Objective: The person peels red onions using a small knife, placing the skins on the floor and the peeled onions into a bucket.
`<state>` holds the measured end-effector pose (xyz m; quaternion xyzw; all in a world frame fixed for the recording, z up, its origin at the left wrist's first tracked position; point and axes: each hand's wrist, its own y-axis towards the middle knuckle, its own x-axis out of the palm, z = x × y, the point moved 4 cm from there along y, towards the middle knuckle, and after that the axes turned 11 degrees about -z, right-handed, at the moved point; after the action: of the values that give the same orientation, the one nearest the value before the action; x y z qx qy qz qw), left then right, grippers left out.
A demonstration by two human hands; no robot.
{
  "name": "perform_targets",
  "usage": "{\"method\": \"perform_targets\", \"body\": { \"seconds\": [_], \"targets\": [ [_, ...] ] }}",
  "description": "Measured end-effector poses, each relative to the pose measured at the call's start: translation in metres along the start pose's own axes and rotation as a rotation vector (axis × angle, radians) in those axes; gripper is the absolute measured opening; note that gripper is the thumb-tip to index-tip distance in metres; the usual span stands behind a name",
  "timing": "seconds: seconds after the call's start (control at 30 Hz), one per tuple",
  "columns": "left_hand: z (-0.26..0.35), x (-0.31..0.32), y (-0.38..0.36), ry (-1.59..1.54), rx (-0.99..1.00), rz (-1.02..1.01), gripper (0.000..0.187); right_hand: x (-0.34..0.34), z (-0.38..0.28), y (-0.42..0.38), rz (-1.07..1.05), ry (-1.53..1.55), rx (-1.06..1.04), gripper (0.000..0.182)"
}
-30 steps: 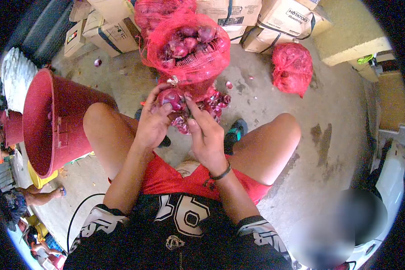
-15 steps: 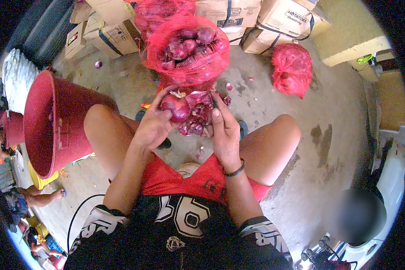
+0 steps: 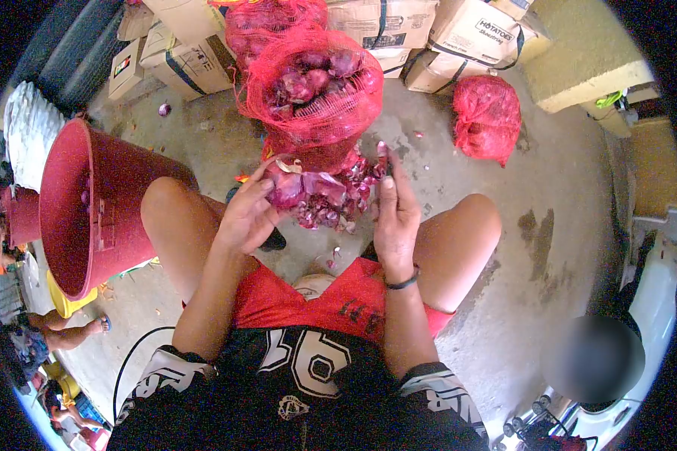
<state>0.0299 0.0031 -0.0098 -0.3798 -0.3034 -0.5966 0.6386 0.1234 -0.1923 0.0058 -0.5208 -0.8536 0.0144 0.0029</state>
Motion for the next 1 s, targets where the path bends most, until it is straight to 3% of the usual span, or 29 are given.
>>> {"method": "perform_targets", "body": {
  "seconds": [0.13, 0.17, 0.27, 0.33, 0.53, 0.77, 0.87, 1.0],
  "targets": [
    [0.002, 0.005, 0.006, 0.143, 0.012, -0.022, 0.065, 0.021, -0.01, -0.007, -0.127, -0.137, -0.026, 0.051],
    [0.002, 0.007, 0.005, 0.203, 0.006, -0.04, 0.066, 0.026, -0.006, -0.003, -0.125, -0.323, -0.187, 0.051],
    [-0.005, 0.005, 0.004, 0.246, 0.013, -0.033, 0.059, 0.034, -0.001, -0.003, -0.115, -0.468, -0.159, 0.036],
    [-0.01, -0.003, 0.003, 0.239, 0.03, -0.007, 0.055, 0.031, 0.005, -0.004, -0.147, -0.368, 0.051, 0.028],
    [-0.01, -0.003, -0.002, 0.135, -0.174, -0.081, 0.053, 0.027, -0.014, 0.0, -0.075, -0.452, -0.158, 0.02],
    [-0.017, -0.006, -0.007, 0.131, -0.268, -0.17, 0.07, 0.007, -0.013, 0.008, 0.084, -0.567, -0.167, 0.012],
    [-0.009, 0.01, -0.001, 0.193, -0.031, -0.274, 0.074, -0.004, 0.003, 0.012, 0.175, -0.451, -0.084, 0.017],
    [0.0, 0.004, -0.004, 0.202, 0.052, -0.164, 0.073, -0.007, 0.018, 0.012, 0.025, -0.554, 0.019, 0.02]
  ]
}}
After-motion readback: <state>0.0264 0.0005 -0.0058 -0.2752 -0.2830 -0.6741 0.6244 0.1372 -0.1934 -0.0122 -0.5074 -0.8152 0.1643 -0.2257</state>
